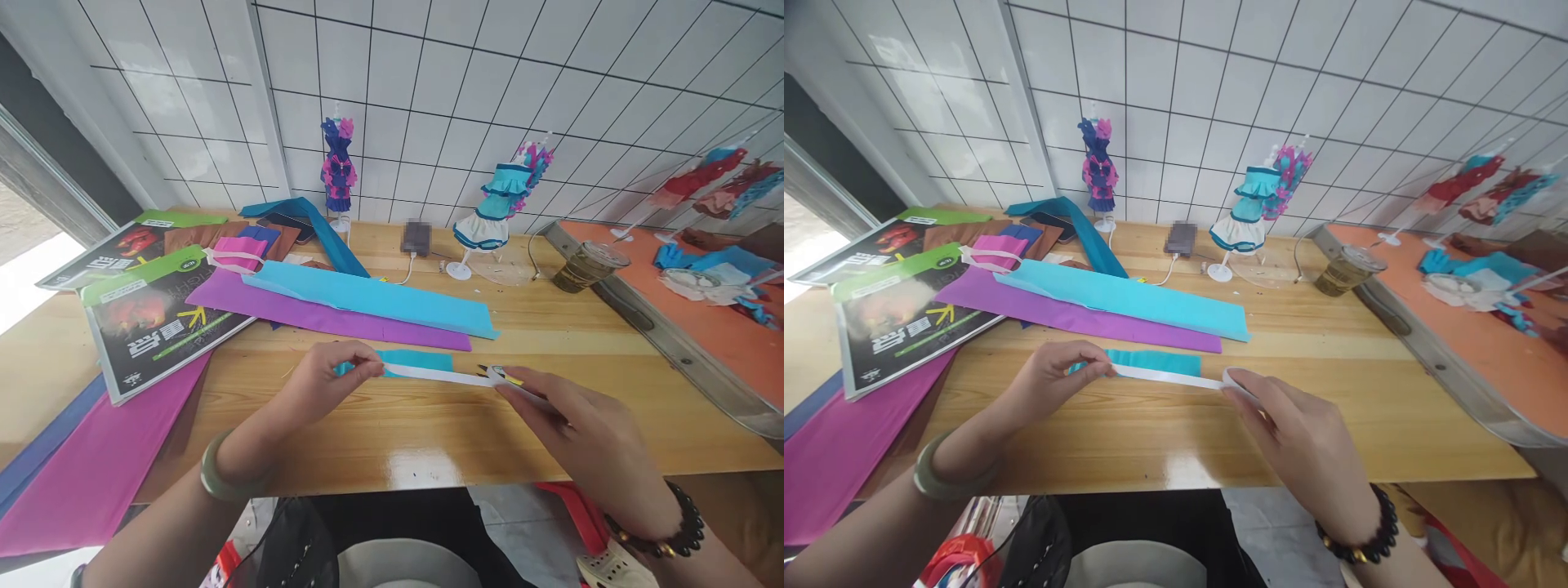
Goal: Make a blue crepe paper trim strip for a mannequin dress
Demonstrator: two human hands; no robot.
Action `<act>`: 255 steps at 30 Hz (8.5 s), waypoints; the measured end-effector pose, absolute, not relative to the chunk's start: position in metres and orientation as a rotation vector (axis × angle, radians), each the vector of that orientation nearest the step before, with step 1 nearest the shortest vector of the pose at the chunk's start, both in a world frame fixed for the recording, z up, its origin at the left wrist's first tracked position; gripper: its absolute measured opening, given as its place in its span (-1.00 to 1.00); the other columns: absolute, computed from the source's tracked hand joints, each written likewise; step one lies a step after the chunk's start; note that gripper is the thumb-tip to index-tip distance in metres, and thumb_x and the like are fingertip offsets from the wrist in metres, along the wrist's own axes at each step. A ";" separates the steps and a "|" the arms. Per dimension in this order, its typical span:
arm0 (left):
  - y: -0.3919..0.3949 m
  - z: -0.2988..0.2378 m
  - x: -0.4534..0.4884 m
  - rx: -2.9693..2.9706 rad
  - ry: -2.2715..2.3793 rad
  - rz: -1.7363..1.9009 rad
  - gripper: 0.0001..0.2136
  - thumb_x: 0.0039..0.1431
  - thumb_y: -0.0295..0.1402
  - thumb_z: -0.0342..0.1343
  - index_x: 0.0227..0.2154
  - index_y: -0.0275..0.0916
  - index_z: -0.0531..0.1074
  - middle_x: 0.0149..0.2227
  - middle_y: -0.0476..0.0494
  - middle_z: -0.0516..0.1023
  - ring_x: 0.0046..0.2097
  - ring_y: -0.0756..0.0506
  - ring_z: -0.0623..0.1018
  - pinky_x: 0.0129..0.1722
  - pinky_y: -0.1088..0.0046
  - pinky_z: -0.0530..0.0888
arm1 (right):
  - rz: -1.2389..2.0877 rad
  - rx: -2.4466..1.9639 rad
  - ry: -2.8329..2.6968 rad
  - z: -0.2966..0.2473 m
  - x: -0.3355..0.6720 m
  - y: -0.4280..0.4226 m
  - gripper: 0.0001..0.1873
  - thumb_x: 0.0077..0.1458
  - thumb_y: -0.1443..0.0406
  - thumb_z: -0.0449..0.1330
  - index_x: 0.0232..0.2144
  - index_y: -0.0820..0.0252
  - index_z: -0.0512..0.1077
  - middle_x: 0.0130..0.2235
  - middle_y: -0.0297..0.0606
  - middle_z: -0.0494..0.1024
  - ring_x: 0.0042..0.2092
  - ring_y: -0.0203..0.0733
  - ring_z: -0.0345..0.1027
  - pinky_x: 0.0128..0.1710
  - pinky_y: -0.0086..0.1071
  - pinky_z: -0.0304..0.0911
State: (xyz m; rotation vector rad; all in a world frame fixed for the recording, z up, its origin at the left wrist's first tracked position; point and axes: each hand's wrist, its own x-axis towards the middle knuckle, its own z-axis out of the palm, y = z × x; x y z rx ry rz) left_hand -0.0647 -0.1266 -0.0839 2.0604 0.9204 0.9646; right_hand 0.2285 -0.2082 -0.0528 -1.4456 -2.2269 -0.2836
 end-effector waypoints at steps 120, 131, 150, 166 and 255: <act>-0.123 -0.085 -0.124 1.422 1.153 0.530 -0.81 -0.03 -0.23 0.10 -0.57 -0.24 0.29 -0.26 -0.14 0.50 0.04 -0.22 0.40 -0.01 0.28 0.27 | 1.839 -1.843 -1.806 -0.088 0.228 -0.108 -0.48 -0.22 -0.09 0.25 -0.65 0.16 0.12 -0.75 -0.59 -0.04 -0.70 -0.50 -0.25 -0.69 -0.47 -0.38; -0.129 -0.099 -0.119 1.618 1.289 0.551 -0.84 -0.01 -0.26 0.02 -0.57 -0.22 0.27 -0.48 -0.05 0.45 -0.15 -0.18 0.50 -0.32 0.44 0.32 | 1.782 -1.848 -1.835 -0.092 0.229 -0.109 -0.45 -0.18 -0.09 0.23 -0.67 0.15 0.06 -0.76 -0.58 -0.06 -0.71 -0.51 -0.25 -0.71 -0.49 -0.36; -0.139 -0.097 -0.115 1.786 1.388 0.595 -0.75 0.13 -0.12 -0.13 -0.44 -0.19 0.26 -0.45 0.00 0.40 -0.42 -0.05 0.38 -0.41 0.48 0.24 | 1.838 -1.753 -1.793 -0.087 0.230 -0.110 -0.43 -0.17 -0.10 0.22 -0.70 0.16 0.05 -0.77 -0.59 -0.06 -0.71 -0.52 -0.27 -0.71 -0.49 -0.34; -0.148 -0.093 -0.113 1.848 1.479 0.545 -0.81 0.20 -0.20 -0.21 -0.39 -0.13 0.23 -0.26 -0.04 0.58 -0.10 -0.16 0.49 -0.16 0.44 0.30 | 1.817 -1.838 -1.752 -0.089 0.229 -0.107 -0.45 -0.29 -0.08 0.29 -0.69 0.18 0.13 -0.76 -0.60 -0.05 -0.71 -0.53 -0.25 -0.72 -0.50 -0.34; -0.135 -0.111 -0.130 1.688 1.440 0.523 -0.70 0.09 -0.04 -0.07 -0.38 -0.18 0.33 0.01 -0.18 0.43 -0.05 -0.23 0.46 0.01 0.26 0.28 | 1.486 -2.127 -1.964 -0.089 0.212 -0.101 -0.44 -0.22 -0.03 0.26 -0.77 0.15 0.03 -0.81 -0.52 0.03 -0.73 -0.48 -0.16 -0.73 -0.49 -0.21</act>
